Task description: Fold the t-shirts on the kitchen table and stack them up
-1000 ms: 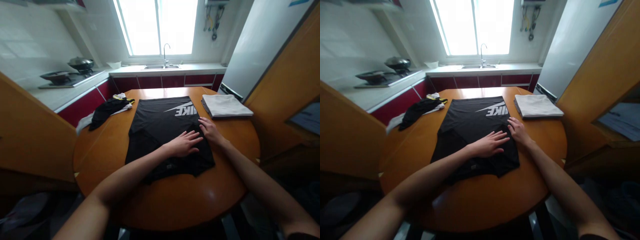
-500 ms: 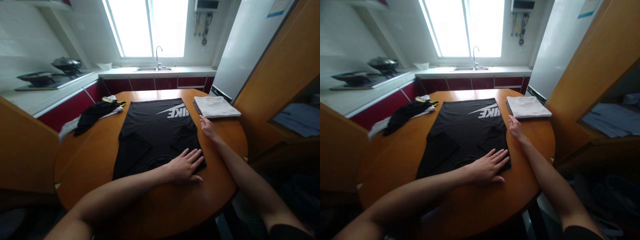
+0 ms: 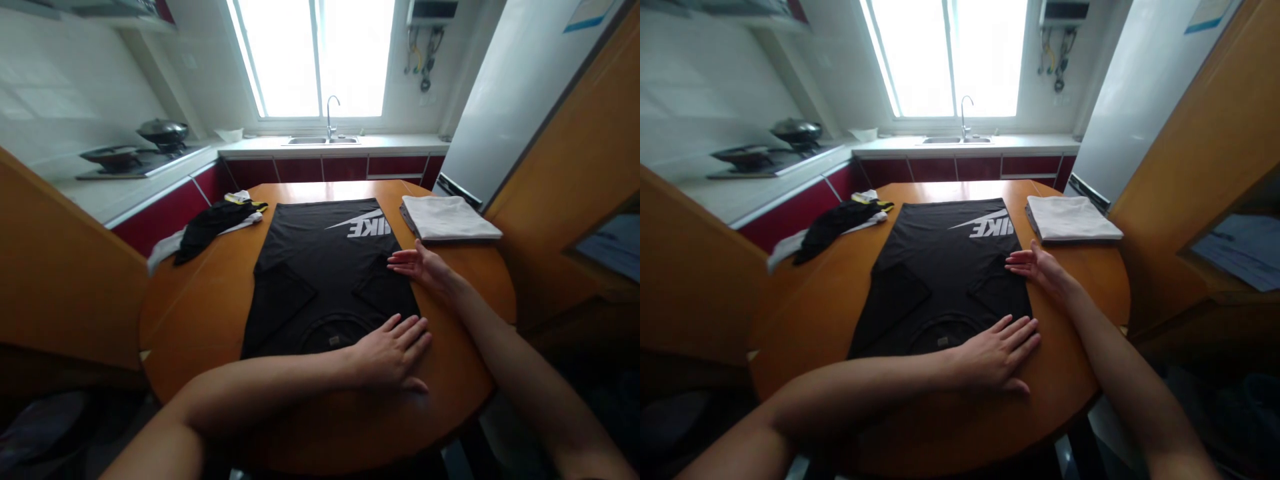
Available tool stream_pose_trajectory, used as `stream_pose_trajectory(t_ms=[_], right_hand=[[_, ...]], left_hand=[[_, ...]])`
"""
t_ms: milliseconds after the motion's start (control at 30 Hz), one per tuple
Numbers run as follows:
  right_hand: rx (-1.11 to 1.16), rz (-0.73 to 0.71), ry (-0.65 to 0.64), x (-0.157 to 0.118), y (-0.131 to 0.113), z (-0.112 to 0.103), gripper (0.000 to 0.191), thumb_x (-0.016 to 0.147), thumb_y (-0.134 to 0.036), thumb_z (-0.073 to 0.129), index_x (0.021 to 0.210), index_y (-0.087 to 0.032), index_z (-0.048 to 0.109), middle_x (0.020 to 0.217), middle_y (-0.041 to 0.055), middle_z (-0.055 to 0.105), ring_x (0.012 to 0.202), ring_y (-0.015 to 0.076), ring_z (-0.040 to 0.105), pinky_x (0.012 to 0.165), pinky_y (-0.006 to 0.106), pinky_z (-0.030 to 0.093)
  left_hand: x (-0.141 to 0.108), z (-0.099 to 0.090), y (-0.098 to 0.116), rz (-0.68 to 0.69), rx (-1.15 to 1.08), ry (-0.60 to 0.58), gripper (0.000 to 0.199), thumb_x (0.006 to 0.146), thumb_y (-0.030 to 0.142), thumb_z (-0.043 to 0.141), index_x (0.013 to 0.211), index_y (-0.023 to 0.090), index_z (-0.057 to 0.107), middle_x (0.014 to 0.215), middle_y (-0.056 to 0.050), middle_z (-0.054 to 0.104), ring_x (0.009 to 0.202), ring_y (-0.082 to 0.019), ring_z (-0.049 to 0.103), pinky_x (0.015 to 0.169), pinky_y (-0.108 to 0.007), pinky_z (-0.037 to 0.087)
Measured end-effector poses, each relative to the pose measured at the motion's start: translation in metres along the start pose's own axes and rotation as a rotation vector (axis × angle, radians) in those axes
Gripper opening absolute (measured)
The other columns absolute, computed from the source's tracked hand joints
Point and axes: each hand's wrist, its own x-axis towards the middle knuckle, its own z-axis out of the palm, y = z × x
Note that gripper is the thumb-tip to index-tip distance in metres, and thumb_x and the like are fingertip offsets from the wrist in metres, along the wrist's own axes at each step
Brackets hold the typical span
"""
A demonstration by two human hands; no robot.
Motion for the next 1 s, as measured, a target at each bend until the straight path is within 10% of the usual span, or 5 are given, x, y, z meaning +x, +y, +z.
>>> stream_pose_trajectory(t_ms=[500, 833, 1000], right_hand=[[0.093, 0.12, 0.081, 0.006, 0.005, -0.001, 0.05, 0.103, -0.039, 0.029, 0.095, -0.013, 0.07, 0.116, 0.0235, 0.072, 0.117, 0.0286, 0.067, 0.107, 0.046, 0.05], [-0.389, -0.434, 0.59, 0.016, 0.007, -0.018, 0.035, 0.086, -0.044, 0.053, 0.1, -0.017, 0.07, 0.103, 0.0135, 0.077, 0.085, 0.0245, 0.074, 0.074, 0.038, 0.059], [-0.664, -0.54, 0.555, 0.014, 0.01, -0.007, 0.04, 0.087, -0.035, 0.046, 0.11, -0.016, 0.072, 0.111, 0.013, 0.075, 0.099, 0.0247, 0.07, 0.089, 0.041, 0.056]], left_hand=[[-0.001, -0.004, 0.007, 0.067, 0.068, 0.013, 0.076, 0.102, 0.059, 0.036, 0.152, 0.002, 0.039, 0.161, -0.022, 0.031, 0.151, -0.03, 0.025, 0.121, -0.045, 0.029], [0.008, -0.031, -0.003, 0.477, -0.288, -0.037, 0.039, 0.105, 0.021, 0.039, 0.134, 0.022, 0.064, 0.15, -0.003, 0.053, 0.146, -0.015, 0.038, 0.122, -0.028, 0.03], [0.003, -0.085, -0.041, 0.163, -0.531, -0.107, 0.042, 0.102, 0.025, 0.049, 0.144, 0.028, 0.055, 0.149, -0.002, 0.054, 0.14, -0.019, 0.047, 0.12, -0.033, 0.035]])
